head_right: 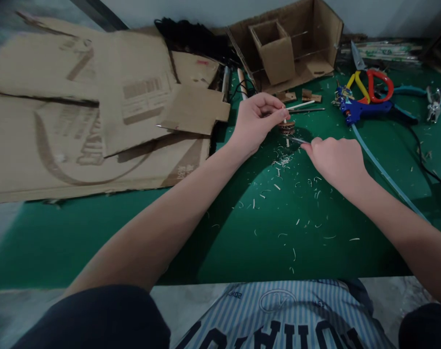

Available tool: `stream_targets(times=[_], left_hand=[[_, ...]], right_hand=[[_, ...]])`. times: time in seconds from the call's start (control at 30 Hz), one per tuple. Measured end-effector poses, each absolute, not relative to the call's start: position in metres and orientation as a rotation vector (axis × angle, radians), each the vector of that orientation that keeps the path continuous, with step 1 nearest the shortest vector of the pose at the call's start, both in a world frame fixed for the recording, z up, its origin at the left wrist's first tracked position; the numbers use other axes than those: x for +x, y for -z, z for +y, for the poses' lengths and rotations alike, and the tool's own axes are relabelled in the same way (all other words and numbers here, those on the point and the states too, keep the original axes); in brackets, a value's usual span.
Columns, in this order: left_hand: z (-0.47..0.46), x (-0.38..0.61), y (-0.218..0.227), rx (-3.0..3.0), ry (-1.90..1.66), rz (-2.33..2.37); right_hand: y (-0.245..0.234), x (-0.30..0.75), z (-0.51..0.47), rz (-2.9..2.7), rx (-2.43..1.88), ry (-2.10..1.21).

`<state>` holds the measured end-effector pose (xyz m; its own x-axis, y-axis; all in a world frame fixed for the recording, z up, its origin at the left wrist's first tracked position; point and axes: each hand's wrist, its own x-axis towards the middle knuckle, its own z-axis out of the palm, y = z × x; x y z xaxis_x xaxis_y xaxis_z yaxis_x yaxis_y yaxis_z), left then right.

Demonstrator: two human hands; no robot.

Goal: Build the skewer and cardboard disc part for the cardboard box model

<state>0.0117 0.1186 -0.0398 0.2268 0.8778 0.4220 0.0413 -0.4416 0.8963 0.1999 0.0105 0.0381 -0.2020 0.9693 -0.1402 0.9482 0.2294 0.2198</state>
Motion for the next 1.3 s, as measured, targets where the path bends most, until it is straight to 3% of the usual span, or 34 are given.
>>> stream_targets(times=[0.23, 0.67, 1.03, 1.3], left_hand=[[0.116, 0.011, 0.039, 1.693, -1.328, 0.873], [0.120, 0.012, 0.042, 1.687, -1.311, 0.861], [0.120, 0.011, 0.041, 1.686, -1.277, 0.842], [0.113, 0.017, 0.029, 1.706, -1.219, 0.893]], right_hand=[[-0.038, 0.198, 0.005, 2.214, 1.729, -0.019], [-0.038, 0.200, 0.015, 2.253, 1.808, -0.165], [-0.039, 0.200, 0.002, 2.187, 1.684, -0.028], [-0.037, 0.208, 0.023, 2.290, 1.699, -0.196]])
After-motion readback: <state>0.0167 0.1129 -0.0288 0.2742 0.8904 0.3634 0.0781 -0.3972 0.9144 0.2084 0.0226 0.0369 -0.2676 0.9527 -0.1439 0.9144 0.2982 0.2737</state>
